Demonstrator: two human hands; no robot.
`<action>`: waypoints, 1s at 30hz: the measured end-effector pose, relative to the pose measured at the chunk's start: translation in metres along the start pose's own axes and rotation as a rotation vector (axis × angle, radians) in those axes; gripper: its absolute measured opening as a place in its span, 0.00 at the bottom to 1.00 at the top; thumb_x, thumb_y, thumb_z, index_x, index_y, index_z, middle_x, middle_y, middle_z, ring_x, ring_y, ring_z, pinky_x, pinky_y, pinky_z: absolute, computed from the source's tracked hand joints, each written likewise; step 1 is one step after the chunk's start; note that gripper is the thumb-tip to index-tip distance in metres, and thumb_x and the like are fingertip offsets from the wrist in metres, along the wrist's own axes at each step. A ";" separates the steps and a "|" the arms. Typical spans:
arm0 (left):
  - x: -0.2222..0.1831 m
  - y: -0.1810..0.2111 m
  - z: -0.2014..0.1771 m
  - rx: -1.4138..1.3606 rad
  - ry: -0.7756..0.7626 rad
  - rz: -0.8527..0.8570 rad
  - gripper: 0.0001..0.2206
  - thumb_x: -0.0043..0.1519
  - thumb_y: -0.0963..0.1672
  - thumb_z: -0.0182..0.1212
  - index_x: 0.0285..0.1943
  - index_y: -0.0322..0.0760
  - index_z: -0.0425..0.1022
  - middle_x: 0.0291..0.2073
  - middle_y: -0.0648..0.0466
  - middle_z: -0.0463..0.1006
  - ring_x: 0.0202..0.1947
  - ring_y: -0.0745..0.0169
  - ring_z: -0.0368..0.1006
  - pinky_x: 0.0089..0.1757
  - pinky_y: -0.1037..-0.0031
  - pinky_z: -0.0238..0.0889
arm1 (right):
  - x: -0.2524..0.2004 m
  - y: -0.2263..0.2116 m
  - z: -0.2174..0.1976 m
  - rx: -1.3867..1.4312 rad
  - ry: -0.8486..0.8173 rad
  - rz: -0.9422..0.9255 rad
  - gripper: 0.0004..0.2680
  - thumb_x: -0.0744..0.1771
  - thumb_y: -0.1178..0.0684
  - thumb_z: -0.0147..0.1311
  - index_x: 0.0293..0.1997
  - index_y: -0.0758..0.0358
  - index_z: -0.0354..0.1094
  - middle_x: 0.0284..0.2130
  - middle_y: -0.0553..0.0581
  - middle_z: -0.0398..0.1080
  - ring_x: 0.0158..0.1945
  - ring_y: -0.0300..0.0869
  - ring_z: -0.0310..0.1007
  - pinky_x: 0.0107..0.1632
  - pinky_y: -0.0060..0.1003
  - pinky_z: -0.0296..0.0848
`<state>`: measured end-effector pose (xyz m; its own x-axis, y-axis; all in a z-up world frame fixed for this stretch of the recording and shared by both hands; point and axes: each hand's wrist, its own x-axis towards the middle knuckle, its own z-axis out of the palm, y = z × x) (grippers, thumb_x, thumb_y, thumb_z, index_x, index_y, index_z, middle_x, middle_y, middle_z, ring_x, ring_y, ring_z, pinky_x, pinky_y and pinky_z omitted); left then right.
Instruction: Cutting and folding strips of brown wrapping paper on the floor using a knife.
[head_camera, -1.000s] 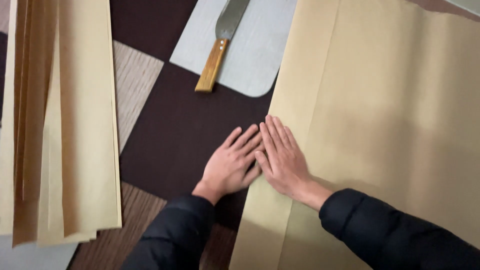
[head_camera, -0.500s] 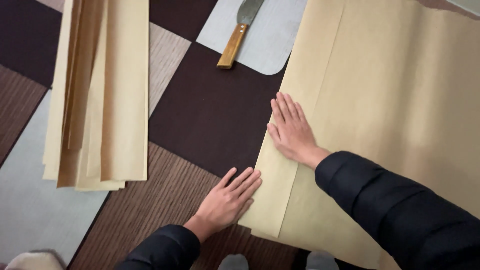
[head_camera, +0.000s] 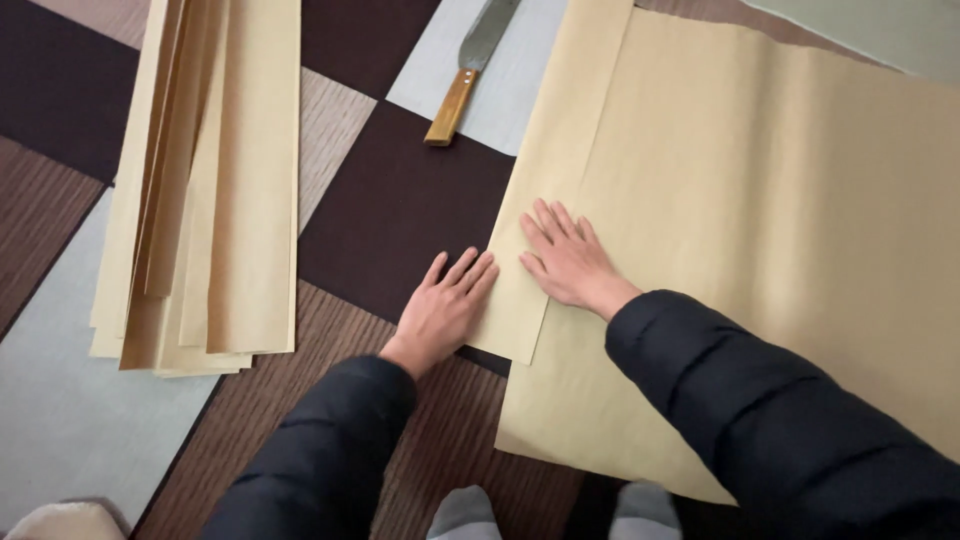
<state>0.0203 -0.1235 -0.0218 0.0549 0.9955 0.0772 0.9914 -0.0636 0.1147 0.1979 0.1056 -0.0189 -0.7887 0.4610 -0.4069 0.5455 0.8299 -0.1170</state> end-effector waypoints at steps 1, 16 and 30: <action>-0.012 0.003 -0.006 0.000 -0.004 0.006 0.28 0.74 0.47 0.51 0.87 0.43 0.65 0.84 0.51 0.67 0.85 0.50 0.56 0.77 0.42 0.45 | -0.006 -0.004 0.000 0.006 -0.001 0.005 0.29 0.76 0.30 0.34 0.91 0.45 0.43 0.89 0.59 0.37 0.90 0.60 0.34 0.83 0.71 0.44; -0.024 -0.035 -0.037 -0.369 0.186 0.061 0.18 0.71 0.49 0.63 0.65 0.39 0.82 0.46 0.45 0.84 0.51 0.40 0.82 0.52 0.52 0.75 | -0.004 -0.026 0.039 0.091 0.455 0.042 0.26 0.75 0.31 0.41 0.85 0.46 0.54 0.87 0.58 0.47 0.90 0.58 0.41 0.83 0.73 0.38; 0.206 -0.147 0.019 -0.047 0.282 -0.391 0.29 0.63 0.38 0.67 0.76 0.29 0.66 0.67 0.39 0.71 0.53 0.37 0.76 0.49 0.55 0.79 | -0.017 -0.034 0.005 0.221 0.415 0.013 0.26 0.74 0.39 0.42 0.86 0.51 0.56 0.87 0.60 0.45 0.90 0.54 0.35 0.84 0.66 0.30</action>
<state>-0.1123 0.0928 -0.0414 -0.3618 0.8880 0.2840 0.9243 0.3020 0.2332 0.1944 0.0682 -0.0121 -0.8039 0.5945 -0.0182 0.5675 0.7575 -0.3227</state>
